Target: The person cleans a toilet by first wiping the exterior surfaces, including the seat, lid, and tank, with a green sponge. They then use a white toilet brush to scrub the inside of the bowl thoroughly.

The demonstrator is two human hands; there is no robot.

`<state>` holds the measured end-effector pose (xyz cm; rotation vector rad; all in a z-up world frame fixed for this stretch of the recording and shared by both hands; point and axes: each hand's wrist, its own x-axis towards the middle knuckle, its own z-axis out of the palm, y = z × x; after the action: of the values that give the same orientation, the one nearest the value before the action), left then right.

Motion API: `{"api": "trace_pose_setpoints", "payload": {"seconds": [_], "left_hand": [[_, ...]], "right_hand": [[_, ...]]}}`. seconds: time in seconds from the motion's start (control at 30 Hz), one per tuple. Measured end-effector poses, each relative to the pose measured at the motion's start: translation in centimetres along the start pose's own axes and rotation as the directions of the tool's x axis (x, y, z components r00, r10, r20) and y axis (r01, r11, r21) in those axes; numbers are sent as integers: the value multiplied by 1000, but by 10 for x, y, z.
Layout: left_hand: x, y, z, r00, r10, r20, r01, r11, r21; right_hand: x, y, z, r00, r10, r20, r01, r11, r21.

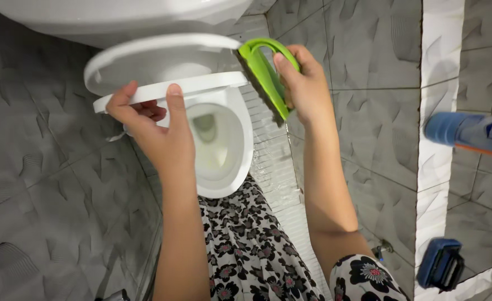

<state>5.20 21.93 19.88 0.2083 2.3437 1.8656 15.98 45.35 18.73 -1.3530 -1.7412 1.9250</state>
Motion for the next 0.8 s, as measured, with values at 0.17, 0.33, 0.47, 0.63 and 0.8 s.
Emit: {"api": "trace_pose_setpoints", "payload": {"seconds": [0.17,0.33,0.47,0.63,0.8], "left_hand": [[-2,3,-6,997,-75,19,77,979,-188],[-32,3,-21,985,-170,23,171,965,-198],[-52,4,-32,979,-195,55,202,964,-172],[-70,4,-40,959,-267,94,281,937,-207],[-82,-2,-49,946,-299,125,323,906,-275]], "right_hand": [[-6,-53,26,998,-45,32,47,996,-73],[-68,-57,37,914,-294,280,351,919,-181],[-63,-14,20,978,-140,157,170,966,-195],[-52,23,3,965,225,-132,-242,961,-131],[-82,40,1,973,-66,219,103,982,-160]]}}
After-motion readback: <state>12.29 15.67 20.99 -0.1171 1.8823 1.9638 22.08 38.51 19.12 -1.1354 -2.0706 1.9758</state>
